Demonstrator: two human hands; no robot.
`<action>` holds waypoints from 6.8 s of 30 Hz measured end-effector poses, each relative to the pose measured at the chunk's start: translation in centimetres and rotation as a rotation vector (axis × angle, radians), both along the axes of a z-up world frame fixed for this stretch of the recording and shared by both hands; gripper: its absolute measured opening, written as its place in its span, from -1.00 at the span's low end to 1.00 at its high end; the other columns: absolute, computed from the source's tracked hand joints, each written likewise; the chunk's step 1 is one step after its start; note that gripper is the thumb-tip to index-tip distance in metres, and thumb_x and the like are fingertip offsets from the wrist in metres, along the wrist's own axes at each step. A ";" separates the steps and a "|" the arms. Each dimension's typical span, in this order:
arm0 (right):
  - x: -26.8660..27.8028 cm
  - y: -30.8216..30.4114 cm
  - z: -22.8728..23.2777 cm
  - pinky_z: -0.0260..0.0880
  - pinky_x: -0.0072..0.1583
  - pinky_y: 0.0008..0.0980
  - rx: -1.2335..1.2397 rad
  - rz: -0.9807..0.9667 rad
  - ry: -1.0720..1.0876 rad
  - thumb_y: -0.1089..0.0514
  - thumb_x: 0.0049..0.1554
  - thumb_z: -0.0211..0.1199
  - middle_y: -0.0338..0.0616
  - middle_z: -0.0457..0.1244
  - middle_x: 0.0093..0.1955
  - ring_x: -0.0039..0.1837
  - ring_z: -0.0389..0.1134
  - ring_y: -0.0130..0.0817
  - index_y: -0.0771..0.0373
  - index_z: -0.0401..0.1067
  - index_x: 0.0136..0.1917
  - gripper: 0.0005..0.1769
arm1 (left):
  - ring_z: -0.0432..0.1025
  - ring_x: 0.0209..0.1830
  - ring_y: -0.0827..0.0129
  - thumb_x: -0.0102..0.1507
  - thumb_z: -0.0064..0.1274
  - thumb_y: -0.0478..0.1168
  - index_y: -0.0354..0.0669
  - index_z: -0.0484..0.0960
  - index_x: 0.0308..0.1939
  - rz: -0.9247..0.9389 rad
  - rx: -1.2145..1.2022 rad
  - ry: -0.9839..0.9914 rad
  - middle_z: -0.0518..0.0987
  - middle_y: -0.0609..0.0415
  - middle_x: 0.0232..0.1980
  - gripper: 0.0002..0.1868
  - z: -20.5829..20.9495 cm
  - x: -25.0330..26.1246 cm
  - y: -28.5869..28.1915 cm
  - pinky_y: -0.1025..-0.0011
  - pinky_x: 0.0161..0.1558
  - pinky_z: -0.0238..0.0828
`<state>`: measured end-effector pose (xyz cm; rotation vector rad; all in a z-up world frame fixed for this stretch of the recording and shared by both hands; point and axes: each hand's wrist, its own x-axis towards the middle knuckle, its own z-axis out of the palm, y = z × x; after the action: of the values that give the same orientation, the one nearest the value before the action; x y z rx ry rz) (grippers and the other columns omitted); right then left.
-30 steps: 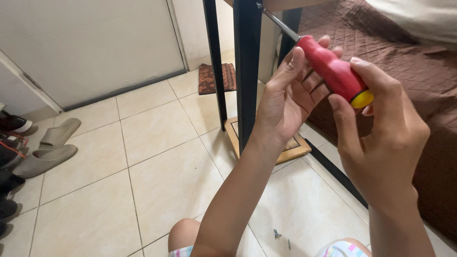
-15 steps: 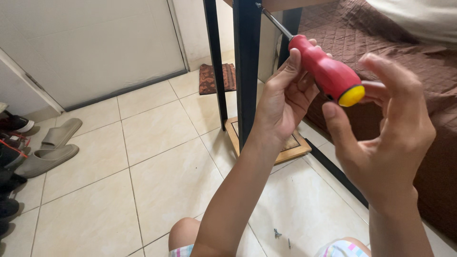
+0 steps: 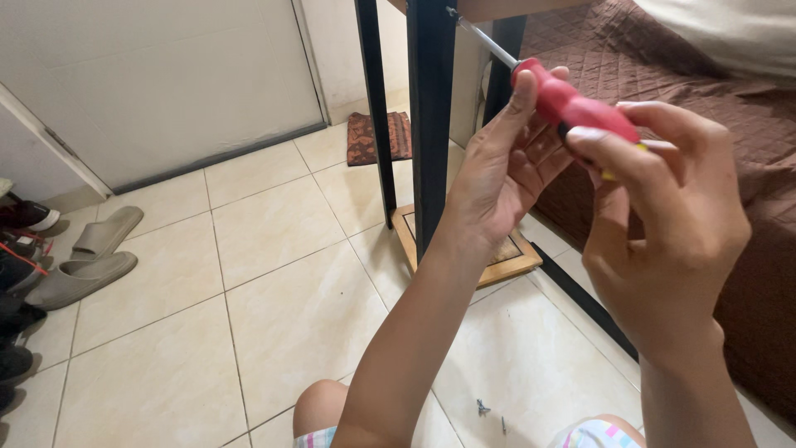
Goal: The person uses a screwdriver to remove screws from the legs of a small table. They detach one leg from the wooden base and set it aside on the floor.
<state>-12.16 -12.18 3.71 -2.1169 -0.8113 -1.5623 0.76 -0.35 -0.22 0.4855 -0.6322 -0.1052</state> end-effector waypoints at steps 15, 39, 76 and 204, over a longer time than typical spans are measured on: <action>1.0 0.9 -0.1 0.53 0.12 -0.32 0.115 0.069 0.121 0.22 0.39 0.39 0.15 0.33 0.27 0.19 0.49 -0.10 0.41 0.20 0.46 -0.48 | 0.29 0.54 0.12 0.60 -0.16 -0.22 -0.39 0.22 0.49 -0.243 -0.211 -0.101 0.43 -0.18 0.39 -0.56 0.1 0.0 0.0 0.27 0.52 0.32; 0.7 -0.8 -2.3 0.50 0.33 -0.38 0.131 0.114 0.023 0.49 0.31 0.35 0.11 0.28 0.30 0.33 0.41 -0.20 0.42 0.25 0.37 -0.56 | 0.37 0.35 0.08 0.47 -0.10 -0.32 -0.21 0.25 0.43 -0.087 -0.088 0.016 0.44 -0.19 0.31 -0.56 -0.6 -1.0 0.2 0.21 0.35 0.48; 0.6 -5.3 -7.0 0.51 0.35 -0.49 0.336 0.104 0.191 0.48 0.34 0.27 0.07 0.23 0.27 0.29 0.37 -0.38 0.50 0.20 0.42 -0.55 | 0.52 -0.29 0.33 0.35 0.26 -0.24 -0.23 0.58 -0.27 2.227 0.950 -1.106 0.51 0.05 -0.24 -0.81 6.4 12.5 9.7 0.45 -0.30 0.57; 4.9 0.2 -55.4 0.30 0.15 -0.35 1.076 0.566 1.770 0.30 0.09 0.04 -0.12 0.20 0.05 0.02 0.26 -0.37 0.16 0.22 0.50 -0.32 | 0.58 -0.09 0.03 0.06 0.37 -0.25 -0.18 0.26 0.13 1.095 1.198 0.236 0.59 -0.15 -0.10 -0.31 -36.0 9.9 8.7 0.16 -0.02 0.50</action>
<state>-7.30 -11.93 -51.71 -1.3295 0.1573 0.4319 10.65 8.32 -36.22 1.8809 0.0698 0.5305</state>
